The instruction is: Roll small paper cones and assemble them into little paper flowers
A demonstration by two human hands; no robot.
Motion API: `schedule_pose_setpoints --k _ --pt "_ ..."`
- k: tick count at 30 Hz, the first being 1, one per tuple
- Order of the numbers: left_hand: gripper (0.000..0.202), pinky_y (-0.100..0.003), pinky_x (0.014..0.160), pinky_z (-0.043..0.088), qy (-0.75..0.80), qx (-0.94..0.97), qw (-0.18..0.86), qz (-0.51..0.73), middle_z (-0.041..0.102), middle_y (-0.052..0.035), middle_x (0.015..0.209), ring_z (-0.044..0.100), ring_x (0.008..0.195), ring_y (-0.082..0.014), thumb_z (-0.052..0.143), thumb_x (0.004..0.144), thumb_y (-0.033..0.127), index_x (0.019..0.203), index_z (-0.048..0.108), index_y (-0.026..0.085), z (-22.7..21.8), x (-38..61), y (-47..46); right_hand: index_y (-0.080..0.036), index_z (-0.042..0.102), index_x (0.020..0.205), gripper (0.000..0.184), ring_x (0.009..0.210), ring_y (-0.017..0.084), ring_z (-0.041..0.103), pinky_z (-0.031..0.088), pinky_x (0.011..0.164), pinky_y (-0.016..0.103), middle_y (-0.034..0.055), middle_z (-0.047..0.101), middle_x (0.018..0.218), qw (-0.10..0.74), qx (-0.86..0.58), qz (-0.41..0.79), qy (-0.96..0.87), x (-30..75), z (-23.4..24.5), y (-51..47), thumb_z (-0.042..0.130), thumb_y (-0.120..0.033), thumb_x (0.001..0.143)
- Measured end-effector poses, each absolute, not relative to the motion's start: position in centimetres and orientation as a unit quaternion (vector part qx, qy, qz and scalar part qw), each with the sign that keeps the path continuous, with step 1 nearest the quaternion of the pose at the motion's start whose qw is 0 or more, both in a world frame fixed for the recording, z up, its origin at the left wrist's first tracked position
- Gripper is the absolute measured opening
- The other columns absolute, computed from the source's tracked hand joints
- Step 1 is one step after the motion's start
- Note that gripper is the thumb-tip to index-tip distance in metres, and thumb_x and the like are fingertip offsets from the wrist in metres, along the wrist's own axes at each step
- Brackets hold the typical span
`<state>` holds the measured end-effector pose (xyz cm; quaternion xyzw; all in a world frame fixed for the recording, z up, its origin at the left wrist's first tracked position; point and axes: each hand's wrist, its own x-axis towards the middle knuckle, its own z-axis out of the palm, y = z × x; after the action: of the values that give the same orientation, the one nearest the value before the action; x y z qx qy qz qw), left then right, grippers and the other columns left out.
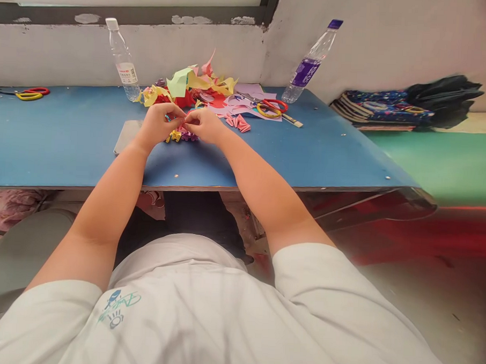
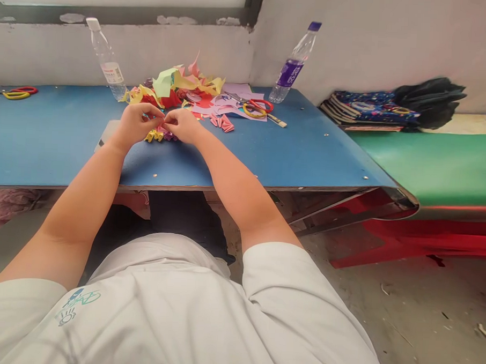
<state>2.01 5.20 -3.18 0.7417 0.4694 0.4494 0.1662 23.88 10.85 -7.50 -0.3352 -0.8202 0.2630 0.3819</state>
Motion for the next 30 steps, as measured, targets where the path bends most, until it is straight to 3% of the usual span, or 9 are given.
schedule_pose_setpoints --k 4,13,19,23,30 --pt "0.011 -0.047 0.110 0.069 0.462 0.732 0.177 0.468 0.092 -0.0086 0.107 0.083 0.110 -0.0312 0.095 0.086 0.021 0.090 0.086 0.026 -3.0 2.0 4.9 -0.024 0.078 0.096 0.034 0.090 0.023 0.063 0.058 0.087 0.040 0.0041 0.077 0.092 0.395 -0.332 0.255 -0.817 24.0 -7.1 10.3 0.092 -0.052 0.111" --pt "0.008 -0.039 0.096 0.065 0.463 0.714 0.182 0.492 0.092 -0.0080 0.109 0.083 0.109 -0.0279 0.090 0.085 0.024 0.091 0.084 0.025 -2.9 2.1 4.6 -0.024 0.074 0.096 0.056 0.091 0.024 0.066 0.057 0.086 0.039 0.0055 0.078 0.095 0.415 -0.338 0.244 -0.809 23.9 -6.7 9.8 0.093 -0.074 0.111" --pt "0.014 -0.043 0.093 0.065 0.467 0.719 0.166 0.488 0.090 -0.0076 0.103 0.080 0.105 -0.0298 0.093 0.084 0.029 0.087 0.079 0.027 -2.6 2.2 4.2 -0.026 0.071 0.094 0.063 0.093 0.024 0.067 0.060 0.086 0.040 0.0057 0.079 0.095 0.428 -0.334 0.248 -0.802 23.7 -6.3 8.9 0.096 -0.083 0.108" --pt "0.019 -0.044 0.096 0.066 0.468 0.718 0.165 0.489 0.087 -0.0064 0.097 0.079 0.104 -0.0291 0.096 0.085 0.030 0.084 0.077 0.028 -2.5 2.3 4.0 -0.026 0.072 0.097 0.059 0.098 0.025 0.069 0.061 0.089 0.039 0.0061 0.080 0.100 0.437 -0.328 0.244 -0.801 23.6 -6.2 8.9 0.097 -0.078 0.110" --pt "0.008 -0.043 0.099 0.065 0.449 0.729 0.171 0.488 0.089 -0.0076 0.101 0.080 0.100 -0.0268 0.090 0.089 0.023 0.088 0.082 0.025 -3.0 2.0 4.7 -0.024 0.075 0.103 0.051 0.098 0.026 0.069 0.059 0.091 0.041 0.0073 0.082 0.104 0.424 -0.347 0.228 -0.805 23.8 -6.5 9.6 0.097 -0.070 0.113"
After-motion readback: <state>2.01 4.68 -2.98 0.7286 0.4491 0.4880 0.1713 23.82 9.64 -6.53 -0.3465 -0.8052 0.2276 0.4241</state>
